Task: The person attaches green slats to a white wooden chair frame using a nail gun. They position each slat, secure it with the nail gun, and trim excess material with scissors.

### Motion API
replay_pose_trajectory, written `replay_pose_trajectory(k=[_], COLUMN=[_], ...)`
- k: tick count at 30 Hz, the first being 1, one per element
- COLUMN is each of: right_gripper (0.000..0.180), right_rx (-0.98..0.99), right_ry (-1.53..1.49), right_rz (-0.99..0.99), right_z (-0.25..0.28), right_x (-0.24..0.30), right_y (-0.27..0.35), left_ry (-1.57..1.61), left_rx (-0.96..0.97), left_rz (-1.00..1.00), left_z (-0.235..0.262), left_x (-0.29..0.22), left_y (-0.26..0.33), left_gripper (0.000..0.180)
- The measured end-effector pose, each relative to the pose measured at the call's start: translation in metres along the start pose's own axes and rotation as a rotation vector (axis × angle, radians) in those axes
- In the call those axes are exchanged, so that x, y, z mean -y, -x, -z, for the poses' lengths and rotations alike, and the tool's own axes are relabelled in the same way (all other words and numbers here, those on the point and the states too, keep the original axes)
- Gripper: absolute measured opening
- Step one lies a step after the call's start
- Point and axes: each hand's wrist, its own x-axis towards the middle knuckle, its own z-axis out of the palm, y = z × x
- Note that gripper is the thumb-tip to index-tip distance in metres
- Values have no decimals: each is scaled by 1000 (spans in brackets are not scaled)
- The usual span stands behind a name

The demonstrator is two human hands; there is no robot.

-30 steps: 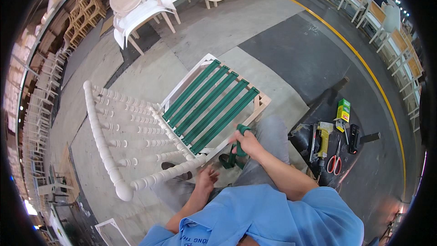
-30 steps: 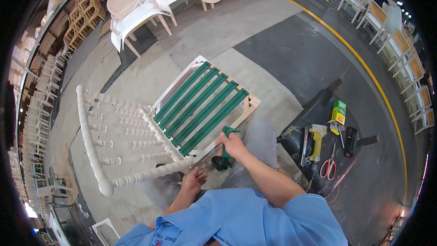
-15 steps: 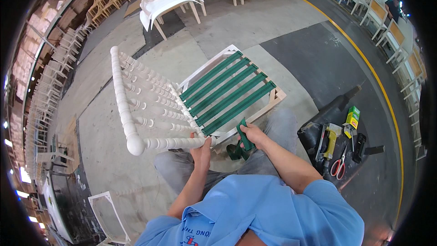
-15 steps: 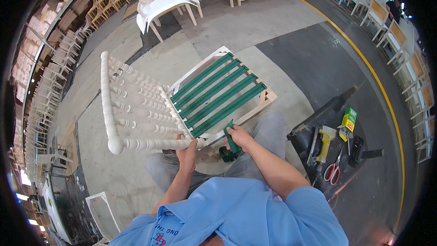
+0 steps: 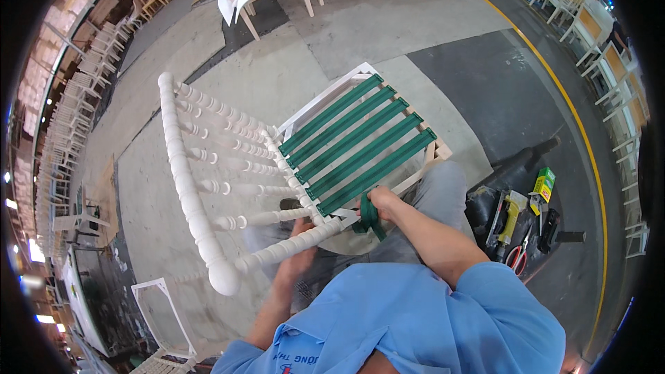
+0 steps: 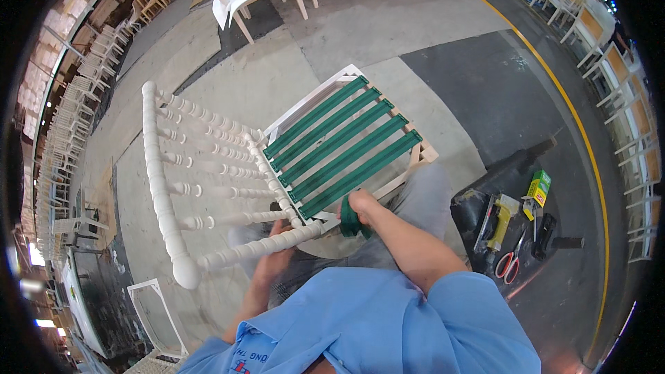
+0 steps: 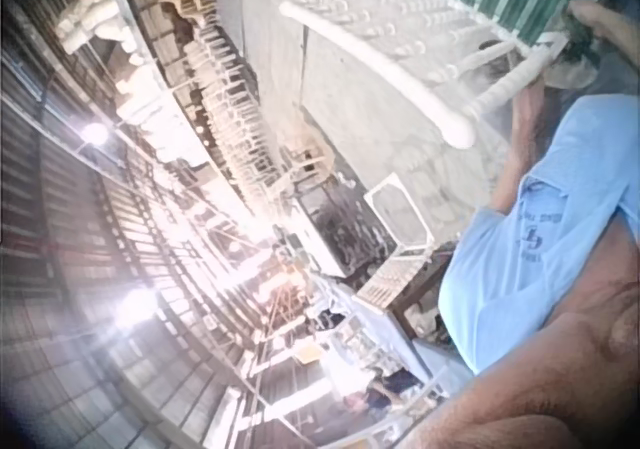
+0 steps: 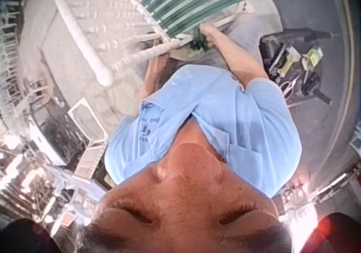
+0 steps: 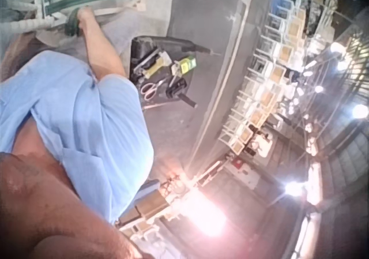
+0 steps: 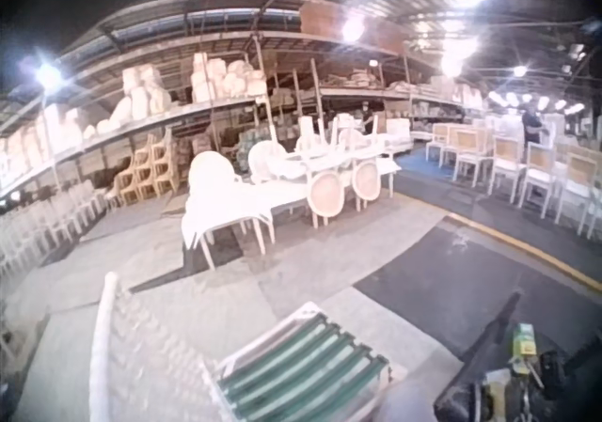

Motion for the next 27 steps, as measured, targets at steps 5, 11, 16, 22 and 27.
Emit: replay_pose_trajectory(k=[5, 11, 16, 22, 27], right_gripper=[29, 56, 76, 76, 61], right_rx=[-114, 121, 174, 181, 175], right_ry=[-258, -726, -637, -494, -301], right_rz=[137, 42, -64, -114, -16], right_z=[-20, -24, -27, -24, -24], right_x=[4, 17, 26, 22, 15], right_y=[-53, -34, -27, -41, -19], left_ry=[633, 1176, 1363, 1375, 1360], left_rx=[-55, 134, 351, 455, 376], left_rz=[527, 567, 502, 556, 597], left_z=[33, 3, -22, -25, -28], left_x=[17, 63, 74, 62, 58], left_y=[-53, -115, -139, -143, -141], left_gripper=[42, 47, 55, 59, 63])
